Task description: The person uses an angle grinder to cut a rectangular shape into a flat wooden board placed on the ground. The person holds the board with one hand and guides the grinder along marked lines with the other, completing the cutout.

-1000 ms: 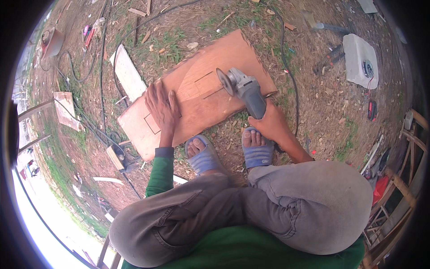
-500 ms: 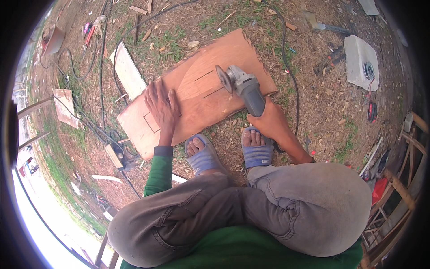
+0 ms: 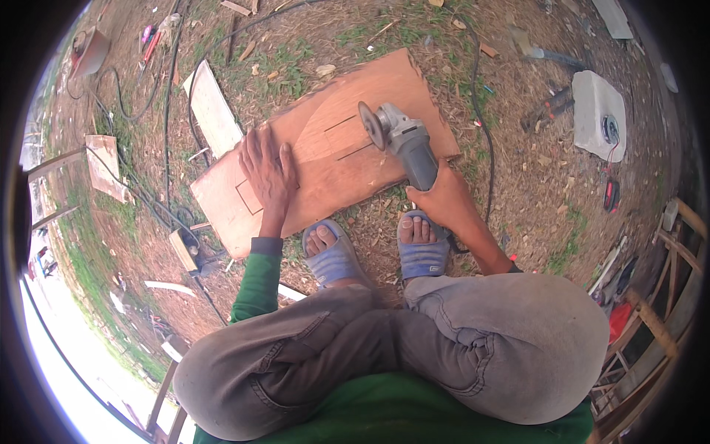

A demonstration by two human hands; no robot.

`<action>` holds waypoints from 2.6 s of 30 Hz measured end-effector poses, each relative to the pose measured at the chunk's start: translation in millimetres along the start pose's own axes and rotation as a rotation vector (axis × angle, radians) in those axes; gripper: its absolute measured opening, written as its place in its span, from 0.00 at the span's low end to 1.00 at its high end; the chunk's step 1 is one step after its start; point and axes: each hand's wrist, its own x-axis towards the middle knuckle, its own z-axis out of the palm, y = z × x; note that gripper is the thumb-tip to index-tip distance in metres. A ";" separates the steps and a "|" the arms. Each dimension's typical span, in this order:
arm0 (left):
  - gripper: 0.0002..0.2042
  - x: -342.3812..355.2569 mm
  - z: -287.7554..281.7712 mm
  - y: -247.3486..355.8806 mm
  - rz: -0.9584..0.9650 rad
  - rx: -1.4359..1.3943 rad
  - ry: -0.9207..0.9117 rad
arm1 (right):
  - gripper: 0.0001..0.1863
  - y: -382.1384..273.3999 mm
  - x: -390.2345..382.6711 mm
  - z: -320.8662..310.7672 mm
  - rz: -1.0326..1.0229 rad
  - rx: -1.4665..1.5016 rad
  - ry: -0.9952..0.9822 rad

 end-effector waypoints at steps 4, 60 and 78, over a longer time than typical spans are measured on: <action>0.31 -0.6 0.7 -0.9 0.005 -0.008 0.005 | 0.44 -1.3 2.5 -0.8 -0.022 0.030 -0.002; 0.31 1.1 -0.5 1.2 -0.037 -0.010 0.022 | 0.48 9.1 5.5 0.1 -0.073 -0.004 -0.015; 0.31 1.1 -2.6 2.2 -0.027 -0.014 0.056 | 0.37 14.9 7.3 3.8 -0.079 0.012 0.010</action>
